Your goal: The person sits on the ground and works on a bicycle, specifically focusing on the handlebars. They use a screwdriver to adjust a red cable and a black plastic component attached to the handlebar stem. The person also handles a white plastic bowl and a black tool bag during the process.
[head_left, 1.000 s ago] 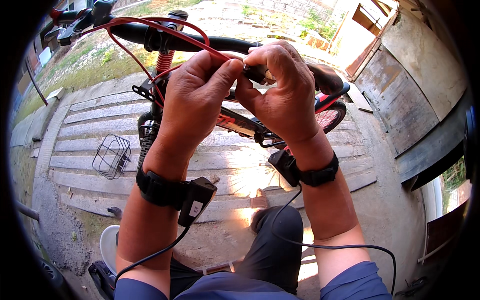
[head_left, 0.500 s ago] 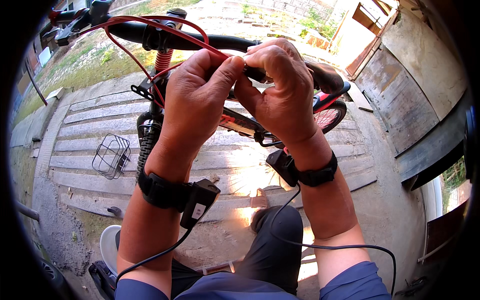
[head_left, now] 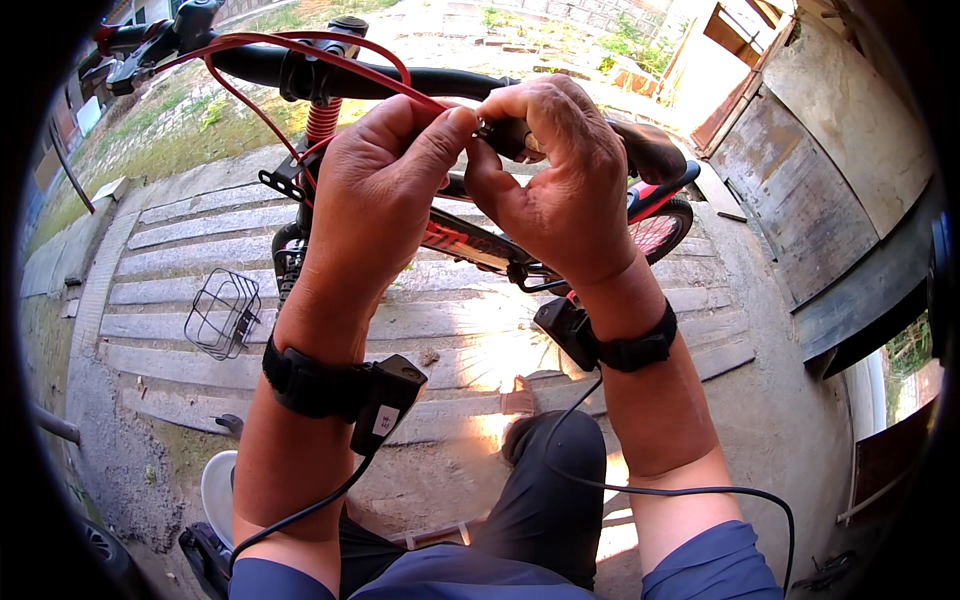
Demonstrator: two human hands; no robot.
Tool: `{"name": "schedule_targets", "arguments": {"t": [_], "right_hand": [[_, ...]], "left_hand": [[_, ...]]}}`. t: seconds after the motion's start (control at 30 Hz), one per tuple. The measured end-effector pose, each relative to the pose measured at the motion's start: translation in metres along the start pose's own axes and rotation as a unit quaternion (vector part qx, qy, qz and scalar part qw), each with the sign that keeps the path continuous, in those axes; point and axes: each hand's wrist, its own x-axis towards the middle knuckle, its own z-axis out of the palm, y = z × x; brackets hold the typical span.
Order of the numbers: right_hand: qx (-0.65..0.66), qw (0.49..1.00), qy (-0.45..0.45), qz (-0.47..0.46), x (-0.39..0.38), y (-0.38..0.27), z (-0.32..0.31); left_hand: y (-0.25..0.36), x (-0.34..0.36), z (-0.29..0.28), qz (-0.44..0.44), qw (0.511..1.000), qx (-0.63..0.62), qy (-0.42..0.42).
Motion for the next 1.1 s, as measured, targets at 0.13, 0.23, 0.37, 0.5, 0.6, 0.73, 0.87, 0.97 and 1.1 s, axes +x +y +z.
{"name": "schedule_targets", "arguments": {"t": [0.13, 0.23, 0.37, 0.5, 0.6, 0.73, 0.87, 0.97, 1.1], "right_hand": [[0.012, 1.0, 0.023, -0.001, -0.001, -0.001, 0.004], [0.014, 0.999, 0.033, -0.007, -0.002, 0.0, 0.007], [-0.001, 0.999, 0.035, -0.006, -0.003, -0.003, 0.009], [0.013, 0.996, 0.087, -0.023, -0.007, -0.001, 0.019], [0.003, 0.995, 0.097, -0.037, -0.007, -0.001, 0.02], [-0.002, 0.994, 0.1, -0.043, -0.007, -0.001, 0.021], [0.017, 0.995, 0.091, -0.03, -0.007, -0.001, 0.019], [0.032, 0.996, 0.08, -0.02, -0.007, 0.002, 0.017], [0.027, 0.997, 0.074, -0.008, -0.009, 0.001, 0.015]], "left_hand": [[0.003, -0.001, 0.003, 0.005, 1.0, -0.019, 0.001], [0.002, 0.0, 0.004, 0.001, 1.0, -0.003, 0.014], [0.001, 0.0, 0.004, -0.002, 0.999, 0.027, 0.031], [0.002, -0.002, 0.007, -0.01, 0.999, 0.009, 0.034], [0.002, -0.002, 0.008, -0.009, 0.999, 0.003, 0.036], [0.001, -0.002, 0.007, 0.001, 0.999, 0.011, 0.038], [0.002, -0.001, 0.005, -0.015, 0.999, 0.006, 0.034], [0.003, 0.0, 0.001, -0.022, 0.999, 0.002, 0.029], [0.01, 0.001, -0.001, -0.012, 0.999, 0.002, 0.044]]}}
